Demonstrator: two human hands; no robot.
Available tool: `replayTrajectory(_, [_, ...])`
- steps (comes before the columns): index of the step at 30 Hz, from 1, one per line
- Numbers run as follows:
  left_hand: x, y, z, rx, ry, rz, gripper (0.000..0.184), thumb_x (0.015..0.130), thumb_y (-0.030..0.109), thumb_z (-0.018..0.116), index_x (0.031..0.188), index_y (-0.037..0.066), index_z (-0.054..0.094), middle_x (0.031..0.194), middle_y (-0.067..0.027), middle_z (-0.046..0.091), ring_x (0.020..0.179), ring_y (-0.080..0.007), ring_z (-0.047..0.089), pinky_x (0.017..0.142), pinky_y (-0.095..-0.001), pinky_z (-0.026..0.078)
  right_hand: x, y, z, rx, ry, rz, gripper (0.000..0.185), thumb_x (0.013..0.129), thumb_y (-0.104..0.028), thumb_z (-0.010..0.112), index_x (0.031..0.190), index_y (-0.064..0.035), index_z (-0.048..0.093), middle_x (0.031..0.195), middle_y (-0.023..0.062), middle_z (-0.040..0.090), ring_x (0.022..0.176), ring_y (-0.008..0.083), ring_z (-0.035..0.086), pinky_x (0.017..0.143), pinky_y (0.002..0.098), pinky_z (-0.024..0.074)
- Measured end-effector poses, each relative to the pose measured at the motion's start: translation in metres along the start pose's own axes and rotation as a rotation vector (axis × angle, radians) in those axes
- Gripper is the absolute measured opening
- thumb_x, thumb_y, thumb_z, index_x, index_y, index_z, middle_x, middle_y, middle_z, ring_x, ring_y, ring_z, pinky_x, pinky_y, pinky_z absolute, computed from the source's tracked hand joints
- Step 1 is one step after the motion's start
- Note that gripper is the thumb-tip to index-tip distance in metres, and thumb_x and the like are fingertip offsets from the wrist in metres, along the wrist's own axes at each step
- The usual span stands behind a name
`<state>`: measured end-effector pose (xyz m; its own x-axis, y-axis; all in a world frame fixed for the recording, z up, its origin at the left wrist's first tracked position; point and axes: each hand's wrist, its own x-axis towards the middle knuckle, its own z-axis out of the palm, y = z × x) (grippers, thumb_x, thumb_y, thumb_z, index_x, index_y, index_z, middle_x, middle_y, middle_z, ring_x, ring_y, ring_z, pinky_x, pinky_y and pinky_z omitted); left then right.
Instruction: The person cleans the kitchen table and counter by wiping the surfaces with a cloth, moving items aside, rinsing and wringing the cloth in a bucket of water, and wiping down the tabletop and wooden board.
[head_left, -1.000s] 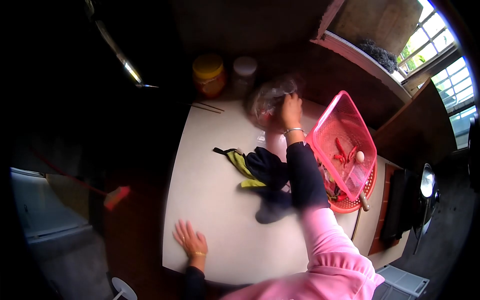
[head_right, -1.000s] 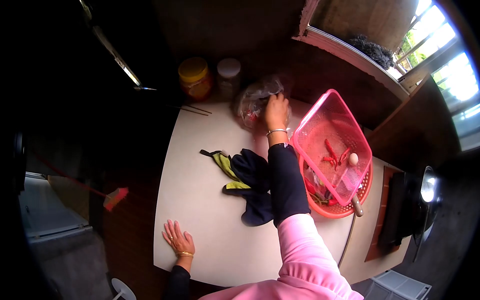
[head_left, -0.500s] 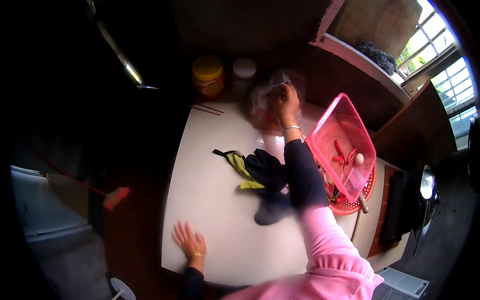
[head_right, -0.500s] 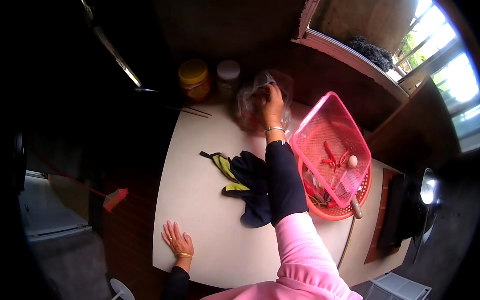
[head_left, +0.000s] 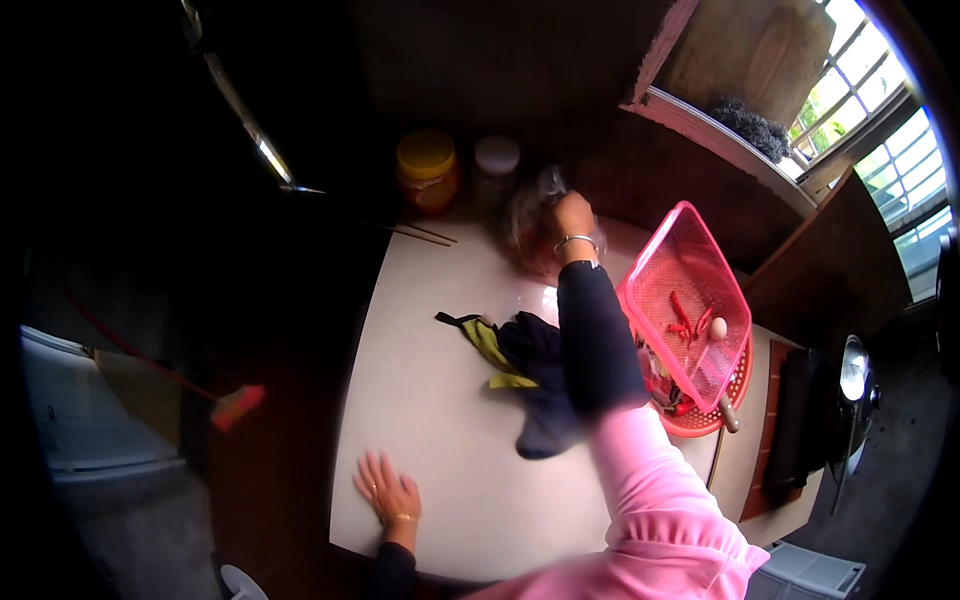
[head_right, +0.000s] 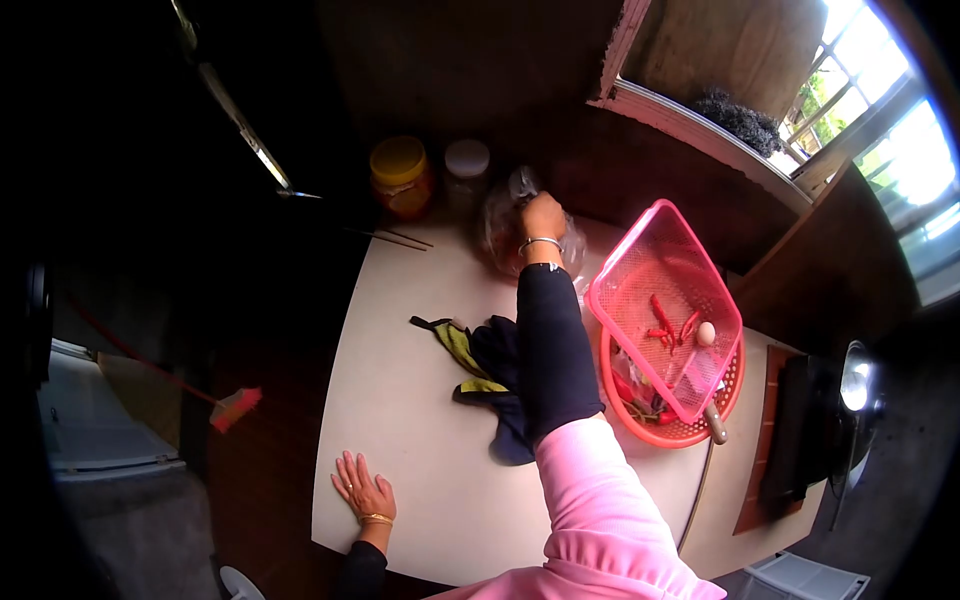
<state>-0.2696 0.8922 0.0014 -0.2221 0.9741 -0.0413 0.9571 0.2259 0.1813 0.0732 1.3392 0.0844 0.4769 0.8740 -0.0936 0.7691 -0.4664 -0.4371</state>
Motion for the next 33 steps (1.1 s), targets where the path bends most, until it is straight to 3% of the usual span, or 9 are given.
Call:
replayTrajectory(2, [-0.002,-0.001,0.000,-0.007,0.004,-0.005,0.057,0.079,0.017,0.053,0.133,0.001,0.042,0.148,-0.0187,0.029,0.140,-0.0373,0.020,0.112,-0.0555,0.010,-0.006,-0.010,-0.009,0.206,0.102,0.088,0.032,0.083,-0.027,0.058,0.100,-0.0014,0.066,0.111,0.0216,0.063,0.105,0.0386,0.060,0.089,0.0453,0.0488])
replayTrajectory(10, [-0.002,-0.003,-0.001,-0.021,0.023,0.018,0.057,0.080,0.018,0.053,0.133,0.001,0.042,0.148,-0.0193,0.030,0.139,-0.0375,0.021,0.112,-0.0563,0.010,0.046,-0.004,-0.100,0.192,0.028,0.345,0.033,0.084,-0.018,0.058,0.108,0.0037,0.065,0.116,0.0202,0.062,0.108,0.0314,0.061,0.089,0.0373,0.0502])
replayTrajectory(16, [-0.001,-0.002,-0.006,0.004,0.068,0.028,0.054,0.078,0.020,0.057,0.128,0.002,0.048,0.144,-0.0205,0.036,0.136,-0.0384,0.027,0.112,-0.0568,0.014,0.079,0.037,-0.144,0.447,0.159,0.581,0.027,0.080,-0.008,0.067,0.104,0.0029,0.067,0.110,0.0148,0.066,0.102,0.0230,0.065,0.080,0.0305,0.0548])
replayTrajectory(18, [-0.001,-0.002,-0.005,0.009,0.065,0.024,0.054,0.078,0.020,0.057,0.128,0.002,0.049,0.144,-0.0203,0.037,0.136,-0.0382,0.027,0.112,-0.0567,0.014,0.114,0.071,-0.137,0.284,0.174,0.651,0.025,0.085,-0.011,0.061,0.108,-0.0024,0.065,0.110,0.0120,0.065,0.094,0.0188,0.066,0.064,0.0318,0.0575])
replayTrajectory(21, [-0.001,-0.003,-0.003,0.015,0.063,0.020,0.053,0.079,0.020,0.057,0.128,0.002,0.049,0.144,-0.0200,0.037,0.136,-0.0380,0.028,0.112,-0.0565,0.014,0.140,0.108,-0.133,0.425,0.436,0.736,0.025,0.086,-0.013,0.060,0.108,-0.0019,0.066,0.109,0.0127,0.067,0.097,0.0207,0.066,0.073,0.0345,0.0561])
replayTrajectory(24, [-0.002,-0.002,-0.003,0.000,0.030,0.011,0.055,0.080,0.020,0.055,0.131,0.002,0.045,0.146,-0.0189,0.033,0.138,-0.0371,0.023,0.113,-0.0562,0.011,0.142,0.126,-0.147,0.392,0.344,0.701,0.032,0.084,-0.021,0.060,0.108,-0.0007,0.065,0.106,0.0127,0.068,0.103,0.0255,0.064,0.084,0.0370,0.0524])
replayTrajectory(26, [-0.002,-0.003,-0.003,-0.007,-0.007,-0.003,0.057,0.080,0.019,0.053,0.134,0.002,0.041,0.148,-0.0179,0.029,0.140,-0.0364,0.018,0.113,-0.0559,0.009,0.089,0.088,-0.172,-0.105,0.161,0.281,0.036,0.082,-0.017,0.063,0.113,0.0030,0.062,0.124,0.0202,0.057,0.116,0.0309,0.057,0.096,0.0367,0.0472])
replayTrajectory(30, [0.002,-0.003,-0.003,0.005,-0.008,0.001,0.055,0.081,0.020,0.055,0.132,0.002,0.044,0.147,-0.0191,0.032,0.139,-0.0371,0.022,0.112,-0.0560,0.011,0.019,0.014,-0.201,-0.404,0.266,-0.254,0.037,0.085,-0.025,0.061,0.115,-0.0033,0.058,0.111,0.0219,0.063,0.108,0.0356,0.059,0.090,0.0419,0.0479])
replayTrajectory(33, [0.000,-0.001,-0.004,0.029,0.032,0.026,0.053,0.081,0.021,0.056,0.129,0.001,0.047,0.144,-0.0204,0.035,0.137,-0.0381,0.026,0.112,-0.0563,0.013,-0.093,-0.032,-0.179,0.247,0.198,-0.672,0.045,0.081,-0.020,0.070,0.121,-0.0046,0.056,0.110,0.0193,0.063,0.102,0.0360,0.061,0.089,0.0394,0.0476])
